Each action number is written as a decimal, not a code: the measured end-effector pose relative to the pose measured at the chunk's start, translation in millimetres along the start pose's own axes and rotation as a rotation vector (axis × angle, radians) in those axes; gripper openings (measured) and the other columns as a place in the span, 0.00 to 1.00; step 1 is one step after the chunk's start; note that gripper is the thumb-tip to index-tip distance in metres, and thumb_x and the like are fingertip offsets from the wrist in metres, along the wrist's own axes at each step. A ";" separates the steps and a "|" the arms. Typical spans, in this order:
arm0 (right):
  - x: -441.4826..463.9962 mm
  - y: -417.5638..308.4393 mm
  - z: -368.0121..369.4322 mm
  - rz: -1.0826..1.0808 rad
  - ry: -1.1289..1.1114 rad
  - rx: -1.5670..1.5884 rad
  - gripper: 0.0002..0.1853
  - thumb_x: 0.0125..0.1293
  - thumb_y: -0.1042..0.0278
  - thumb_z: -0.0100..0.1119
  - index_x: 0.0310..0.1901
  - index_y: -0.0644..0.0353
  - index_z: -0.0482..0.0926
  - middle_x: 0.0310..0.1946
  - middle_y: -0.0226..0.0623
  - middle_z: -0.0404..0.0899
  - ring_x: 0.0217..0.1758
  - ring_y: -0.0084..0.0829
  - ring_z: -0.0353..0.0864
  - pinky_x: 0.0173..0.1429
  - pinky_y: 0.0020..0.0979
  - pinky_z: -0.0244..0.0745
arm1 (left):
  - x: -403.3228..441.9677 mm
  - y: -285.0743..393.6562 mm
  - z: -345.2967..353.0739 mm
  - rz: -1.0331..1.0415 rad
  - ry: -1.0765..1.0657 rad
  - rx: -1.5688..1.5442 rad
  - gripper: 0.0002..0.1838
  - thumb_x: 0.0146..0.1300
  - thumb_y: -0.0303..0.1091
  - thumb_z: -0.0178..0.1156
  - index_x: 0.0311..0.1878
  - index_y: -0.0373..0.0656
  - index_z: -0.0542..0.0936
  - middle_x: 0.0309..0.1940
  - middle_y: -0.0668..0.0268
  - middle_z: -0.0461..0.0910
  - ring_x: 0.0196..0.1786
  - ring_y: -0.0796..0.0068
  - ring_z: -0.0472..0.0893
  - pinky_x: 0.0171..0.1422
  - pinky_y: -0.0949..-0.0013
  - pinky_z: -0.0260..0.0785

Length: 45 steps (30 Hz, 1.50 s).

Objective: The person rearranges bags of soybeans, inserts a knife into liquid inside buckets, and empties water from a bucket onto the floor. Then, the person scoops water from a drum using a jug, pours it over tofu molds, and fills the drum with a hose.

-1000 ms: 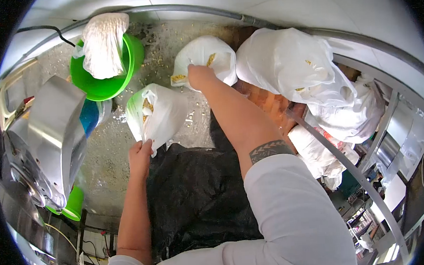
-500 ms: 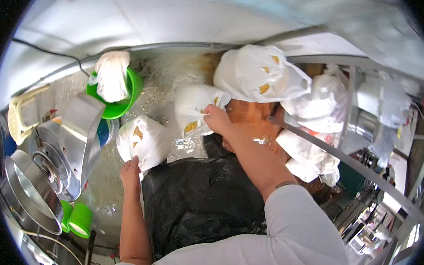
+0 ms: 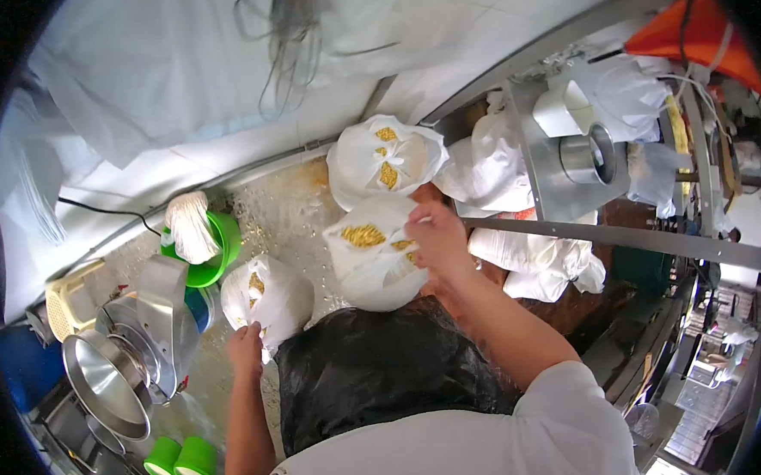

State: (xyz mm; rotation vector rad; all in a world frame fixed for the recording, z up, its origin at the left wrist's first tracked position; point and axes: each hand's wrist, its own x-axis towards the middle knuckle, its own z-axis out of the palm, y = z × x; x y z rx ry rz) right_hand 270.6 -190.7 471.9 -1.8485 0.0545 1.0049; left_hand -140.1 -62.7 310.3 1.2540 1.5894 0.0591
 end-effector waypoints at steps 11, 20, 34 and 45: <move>153.4 -117.1 0.6 -0.296 -0.096 0.626 0.12 0.69 0.80 0.57 0.51 0.58 0.73 0.35 0.35 0.73 0.32 0.33 0.75 0.35 0.35 0.75 | -36.0 74.1 30.0 -0.009 -0.061 0.065 0.21 0.65 0.42 0.64 0.27 0.30 0.81 0.18 0.62 0.75 0.25 0.70 0.71 0.35 0.59 0.65; 275.1 -116.6 -38.2 -0.172 -0.244 0.228 0.18 0.69 0.80 0.57 0.60 0.63 0.75 0.48 0.42 0.76 0.40 0.39 0.82 0.43 0.41 0.82 | -47.7 124.0 68.6 0.133 -0.156 0.248 0.25 0.66 0.47 0.64 0.28 0.29 0.80 0.18 0.51 0.75 0.23 0.64 0.73 0.34 0.53 0.67; 185.7 130.5 -131.8 -0.363 0.189 -0.521 0.17 0.76 0.52 0.60 0.51 0.59 0.82 0.45 0.38 0.87 0.47 0.31 0.86 0.51 0.38 0.81 | -112.1 254.4 129.9 0.543 -0.358 0.506 0.17 0.61 0.37 0.59 0.24 0.30 0.76 0.25 0.40 0.78 0.32 0.35 0.78 0.37 0.45 0.68; 25.5 78.4 -100.1 -0.044 -0.254 1.042 0.47 0.74 0.20 0.33 0.81 0.49 0.57 0.79 0.36 0.64 0.81 0.39 0.63 0.82 0.46 0.62 | -176.0 472.2 156.2 1.209 -0.459 0.286 0.14 0.60 0.29 0.64 0.25 0.34 0.70 0.20 0.58 0.67 0.23 0.73 0.65 0.29 0.63 0.59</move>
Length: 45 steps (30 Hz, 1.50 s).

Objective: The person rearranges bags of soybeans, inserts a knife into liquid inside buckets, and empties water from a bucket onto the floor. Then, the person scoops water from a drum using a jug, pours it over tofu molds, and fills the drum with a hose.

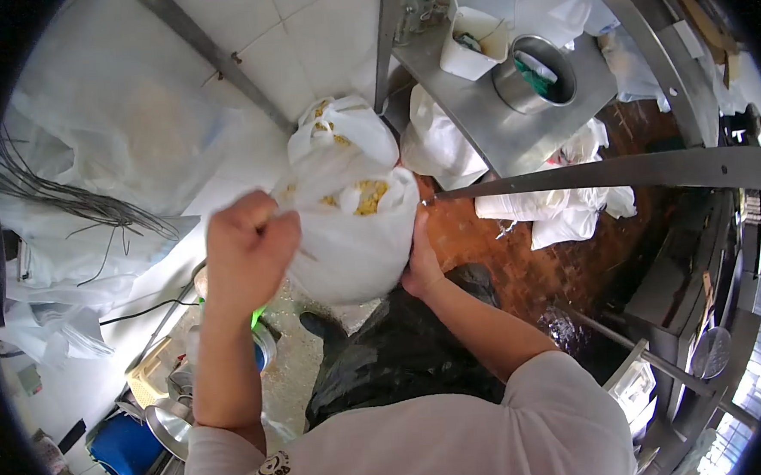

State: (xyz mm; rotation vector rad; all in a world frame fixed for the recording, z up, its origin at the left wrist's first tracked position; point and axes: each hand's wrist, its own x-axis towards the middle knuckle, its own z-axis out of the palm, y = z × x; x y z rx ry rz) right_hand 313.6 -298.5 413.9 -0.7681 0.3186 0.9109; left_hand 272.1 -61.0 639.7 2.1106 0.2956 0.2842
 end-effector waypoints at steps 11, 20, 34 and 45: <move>221.7 58.9 -23.6 -0.479 0.350 -0.420 0.33 0.85 0.48 0.36 0.82 0.58 0.51 0.79 0.42 0.61 0.75 0.41 0.69 0.75 0.38 0.68 | 131.5 -120.0 49.5 0.338 -0.018 0.417 0.12 0.70 0.36 0.62 0.39 0.35 0.82 0.38 0.47 0.84 0.44 0.44 0.81 0.55 0.50 0.71; 159.9 -75.9 -44.4 -0.171 0.204 -0.592 0.32 0.81 0.56 0.49 0.79 0.65 0.59 0.77 0.50 0.62 0.76 0.41 0.66 0.78 0.38 0.62 | 113.5 -161.7 90.6 0.227 0.168 0.420 0.10 0.70 0.33 0.62 0.48 0.37 0.83 0.56 0.42 0.79 0.61 0.35 0.74 0.71 0.43 0.64; 220.1 -80.4 56.2 -0.949 0.618 -1.689 0.40 0.74 0.36 0.49 0.79 0.53 0.63 0.82 0.53 0.54 0.81 0.76 0.43 0.79 0.73 0.43 | 110.0 -257.5 130.3 0.152 0.246 0.544 0.16 0.73 0.35 0.57 0.60 0.39 0.78 0.72 0.46 0.71 0.70 0.30 0.69 0.74 0.34 0.59; 210.2 -46.0 22.4 -1.154 0.439 -1.974 0.37 0.77 0.43 0.52 0.79 0.56 0.62 0.81 0.59 0.53 0.83 0.71 0.46 0.80 0.70 0.47 | -68.1 -252.6 92.1 -0.037 -0.044 0.341 0.24 0.71 0.41 0.61 0.64 0.37 0.77 0.60 0.42 0.79 0.62 0.40 0.78 0.67 0.44 0.72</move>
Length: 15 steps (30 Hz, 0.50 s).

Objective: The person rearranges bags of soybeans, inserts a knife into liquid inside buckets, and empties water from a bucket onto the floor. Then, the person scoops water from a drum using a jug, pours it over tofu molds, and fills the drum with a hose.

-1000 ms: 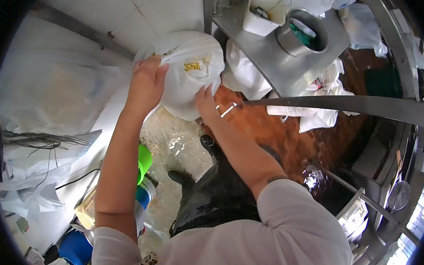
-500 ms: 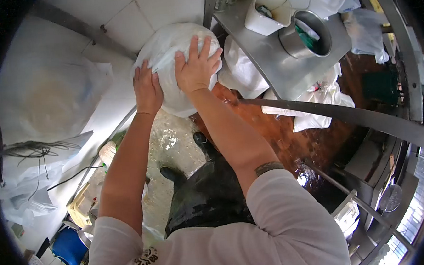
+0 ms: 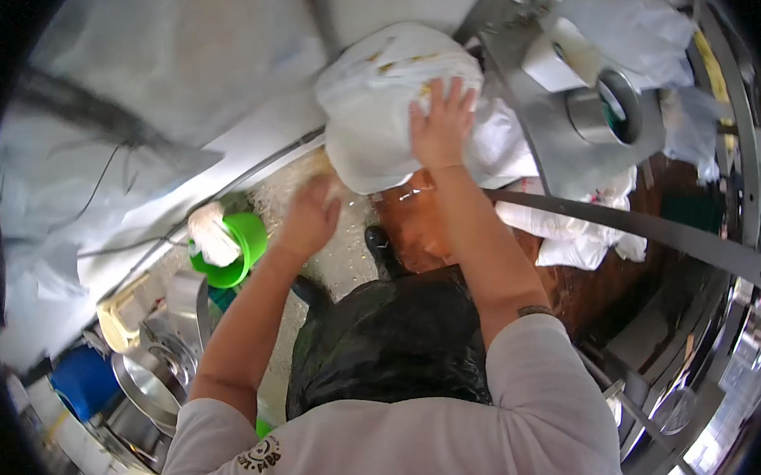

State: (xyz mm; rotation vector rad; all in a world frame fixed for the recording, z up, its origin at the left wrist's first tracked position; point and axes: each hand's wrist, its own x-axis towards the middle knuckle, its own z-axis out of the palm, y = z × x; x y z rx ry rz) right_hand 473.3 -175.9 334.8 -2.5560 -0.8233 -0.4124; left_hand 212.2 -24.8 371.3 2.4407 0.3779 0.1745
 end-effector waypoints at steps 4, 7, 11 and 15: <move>17.9 8.9 -9.0 -0.071 -0.025 0.148 0.32 0.75 0.52 0.58 0.72 0.66 0.70 0.73 0.73 0.61 0.81 0.70 0.52 0.82 0.61 0.52 | -120.5 -68.5 20.8 -0.345 -0.807 0.034 0.27 0.72 0.49 0.58 0.62 0.34 0.79 0.58 0.41 0.81 0.61 0.40 0.80 0.68 0.47 0.72; 7.6 -37.2 -43.3 0.013 -0.042 0.253 0.35 0.76 0.51 0.57 0.73 0.71 0.67 0.73 0.73 0.62 0.80 0.70 0.54 0.82 0.59 0.50 | -201.5 -113.0 27.2 -0.471 -0.730 -0.053 0.26 0.71 0.50 0.59 0.54 0.33 0.82 0.53 0.41 0.83 0.58 0.40 0.82 0.66 0.46 0.73; -20.9 -74.4 -25.7 0.007 0.056 0.205 0.39 0.76 0.48 0.56 0.75 0.74 0.62 0.73 0.73 0.62 0.80 0.69 0.55 0.83 0.60 0.49 | -258.7 -171.7 17.4 -0.747 -0.184 -0.253 0.28 0.68 0.52 0.63 0.53 0.32 0.82 0.53 0.40 0.84 0.59 0.38 0.81 0.65 0.46 0.73; -29.8 -88.9 3.1 -0.203 0.094 -0.043 0.43 0.74 0.46 0.60 0.74 0.78 0.61 0.72 0.72 0.63 0.78 0.69 0.58 0.82 0.61 0.49 | -256.9 -280.2 23.7 -1.011 0.194 -0.087 0.40 0.69 0.58 0.63 0.70 0.32 0.70 0.60 0.34 0.77 0.63 0.35 0.78 0.69 0.43 0.69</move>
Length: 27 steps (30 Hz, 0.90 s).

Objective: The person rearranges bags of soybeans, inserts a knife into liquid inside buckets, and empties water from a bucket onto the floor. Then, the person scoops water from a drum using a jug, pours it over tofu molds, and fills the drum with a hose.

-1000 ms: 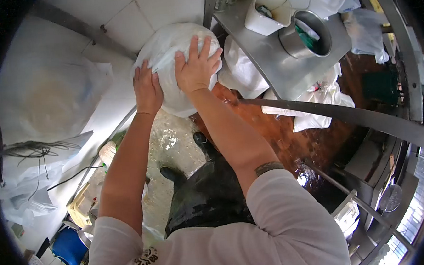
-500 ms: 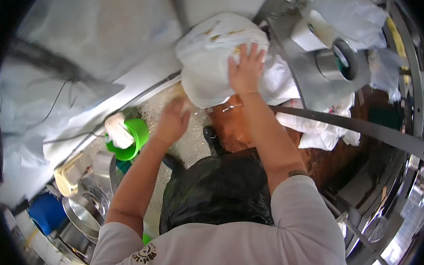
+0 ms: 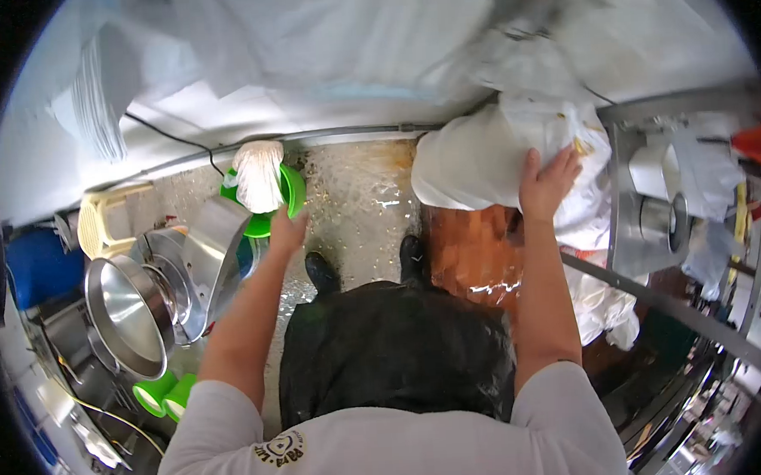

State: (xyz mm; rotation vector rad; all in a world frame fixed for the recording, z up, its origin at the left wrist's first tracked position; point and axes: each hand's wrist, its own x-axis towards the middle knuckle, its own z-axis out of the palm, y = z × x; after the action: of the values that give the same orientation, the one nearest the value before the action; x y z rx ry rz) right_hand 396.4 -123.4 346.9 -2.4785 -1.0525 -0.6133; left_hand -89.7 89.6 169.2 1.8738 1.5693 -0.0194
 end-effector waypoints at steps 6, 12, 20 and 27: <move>-4.0 -5.4 14.1 0.000 -0.006 -0.123 0.42 0.75 0.45 0.59 0.70 0.82 0.65 0.72 0.72 0.65 0.75 0.70 0.62 0.82 0.57 0.53 | 152.4 4.5 -26.0 -0.376 0.351 -0.302 0.56 0.61 0.67 0.66 0.79 0.34 0.59 0.72 0.28 0.61 0.74 0.29 0.63 0.77 0.40 0.60; -3.3 -15.0 17.4 0.013 -0.015 -0.124 0.40 0.77 0.47 0.56 0.71 0.82 0.64 0.70 0.73 0.66 0.75 0.69 0.63 0.79 0.56 0.56 | 305.5 -69.5 13.8 -1.162 0.548 -0.635 0.54 0.59 0.72 0.64 0.80 0.47 0.61 0.75 0.46 0.65 0.77 0.42 0.65 0.73 0.35 0.62; -7.8 -12.0 28.1 -0.026 0.011 -0.159 0.38 0.79 0.46 0.53 0.70 0.80 0.64 0.65 0.72 0.70 0.68 0.68 0.69 0.74 0.54 0.61 | 295.4 -140.7 39.5 -0.918 0.436 -0.732 0.44 0.60 0.67 0.64 0.65 0.34 0.79 0.64 0.51 0.81 0.61 0.53 0.82 0.66 0.55 0.75; -11.0 -11.6 26.1 -0.011 0.008 -0.220 0.40 0.79 0.43 0.52 0.72 0.78 0.62 0.68 0.72 0.67 0.72 0.69 0.64 0.78 0.57 0.57 | 222.2 -70.4 40.1 -0.674 0.351 -0.299 0.27 0.64 0.48 0.58 0.53 0.31 0.84 0.53 0.45 0.86 0.54 0.45 0.86 0.59 0.51 0.78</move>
State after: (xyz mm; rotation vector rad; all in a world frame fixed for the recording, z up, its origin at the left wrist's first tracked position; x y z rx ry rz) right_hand 387.2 -109.3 321.3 -2.6551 -1.0466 -0.7798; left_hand -74.8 264.3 10.4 1.0955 2.2400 0.2420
